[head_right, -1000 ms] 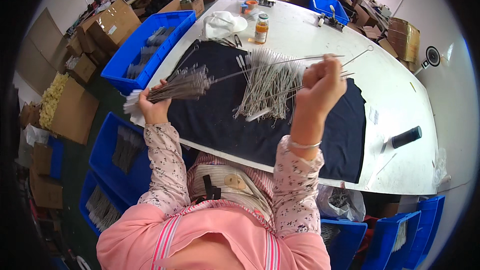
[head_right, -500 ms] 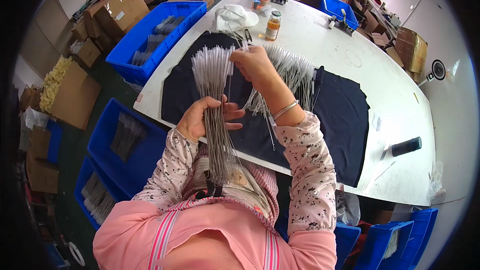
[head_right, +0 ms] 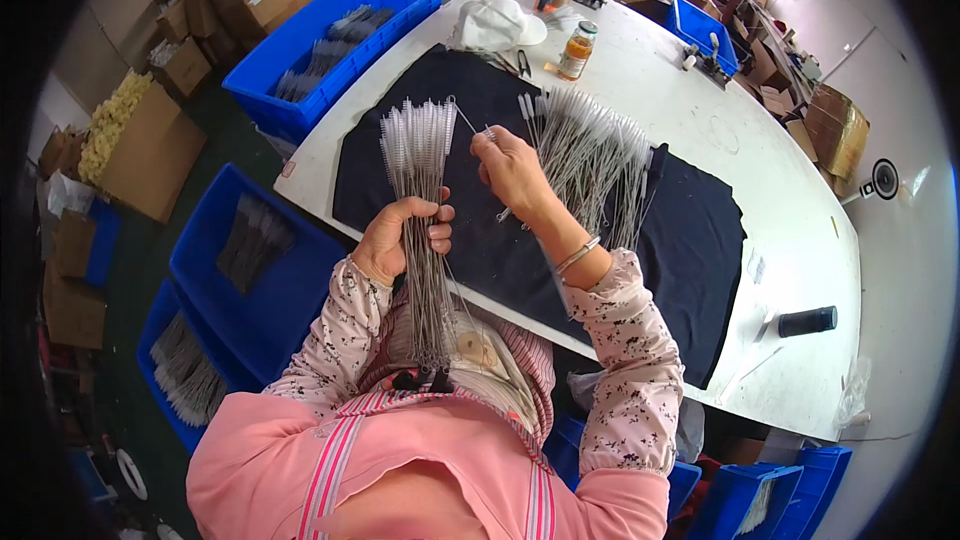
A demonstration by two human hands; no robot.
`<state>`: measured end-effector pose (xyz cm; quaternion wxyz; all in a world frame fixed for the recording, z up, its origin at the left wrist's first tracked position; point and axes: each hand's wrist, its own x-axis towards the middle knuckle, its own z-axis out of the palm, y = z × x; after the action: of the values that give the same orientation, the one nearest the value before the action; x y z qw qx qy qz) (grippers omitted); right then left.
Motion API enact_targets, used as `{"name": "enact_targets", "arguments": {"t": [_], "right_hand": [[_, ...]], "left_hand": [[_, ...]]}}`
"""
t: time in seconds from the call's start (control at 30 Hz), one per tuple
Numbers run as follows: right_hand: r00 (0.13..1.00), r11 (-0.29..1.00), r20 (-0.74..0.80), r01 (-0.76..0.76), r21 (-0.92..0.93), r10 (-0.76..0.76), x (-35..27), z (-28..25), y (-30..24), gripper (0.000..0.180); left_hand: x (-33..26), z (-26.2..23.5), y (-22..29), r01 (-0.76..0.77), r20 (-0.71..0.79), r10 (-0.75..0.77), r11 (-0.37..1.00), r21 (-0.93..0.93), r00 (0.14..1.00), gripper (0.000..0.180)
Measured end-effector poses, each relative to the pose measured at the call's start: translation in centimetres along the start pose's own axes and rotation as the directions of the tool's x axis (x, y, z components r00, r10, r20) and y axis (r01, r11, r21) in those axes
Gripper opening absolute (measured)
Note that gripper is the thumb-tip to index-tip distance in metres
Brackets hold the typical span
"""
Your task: Bundling and organizing wire-handled cleaning brushes on a workbench into bundles.
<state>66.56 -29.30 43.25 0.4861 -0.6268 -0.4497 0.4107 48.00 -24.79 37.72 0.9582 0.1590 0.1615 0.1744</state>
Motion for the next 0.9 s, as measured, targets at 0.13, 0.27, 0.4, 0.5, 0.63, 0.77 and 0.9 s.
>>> {"name": "enact_targets", "arguments": {"t": [0.13, 0.27, 0.4, 0.5, 0.63, 0.77, 0.9], "right_hand": [[0.908, 0.765, 0.127, 0.407, -0.500, -0.400, -0.3, -0.5, 0.5, 0.022], [0.663, 0.179, 0.500, 0.683, -0.708, -0.557, -1.1, -0.4, 0.1, 0.015], [0.490, -0.041, 0.702, 0.805, -0.592, -0.517, -0.6, -0.5, 0.3, 0.023], [0.390, -0.122, 0.746, 0.841, -0.527, -0.540, 0.0, -1.2, 0.1, 0.027], [0.279, -0.271, 0.797, 0.837, -0.475, -0.536, 0.1, -2.0, -0.3, 0.028], [0.158, -0.375, 0.845, 0.844, -0.384, -0.511, -0.6, -0.2, 0.5, 0.024], [0.157, -0.357, 0.847, 0.856, -0.373, -0.509, -0.6, 0.4, 0.8, 0.018]], "left_hand": [[-0.1, -1.6, 0.4, 0.001, -0.014, -0.002, 0.999, -0.053, 1.000, 0.018], [-0.4, -2.3, 0.6, 0.005, -0.059, -0.006, 1.000, -0.022, 0.998, 0.019], [-0.4, -3.4, -0.3, 0.061, 0.014, -0.062, 0.998, 0.027, 0.998, 0.027], [-0.8, -4.1, -0.6, 0.147, 0.245, -0.119, 0.984, -0.100, 0.962, 0.033], [-1.7, -4.7, -0.1, 0.122, 0.255, -0.073, 0.976, -0.181, 0.964, 0.031], [-1.3, -3.7, -0.4, 0.087, -0.096, -0.080, 0.993, 0.076, 0.992, 0.025], [-1.4, -2.9, -1.5, 0.068, 0.013, -0.072, 0.983, 0.173, 0.997, 0.023]]}}
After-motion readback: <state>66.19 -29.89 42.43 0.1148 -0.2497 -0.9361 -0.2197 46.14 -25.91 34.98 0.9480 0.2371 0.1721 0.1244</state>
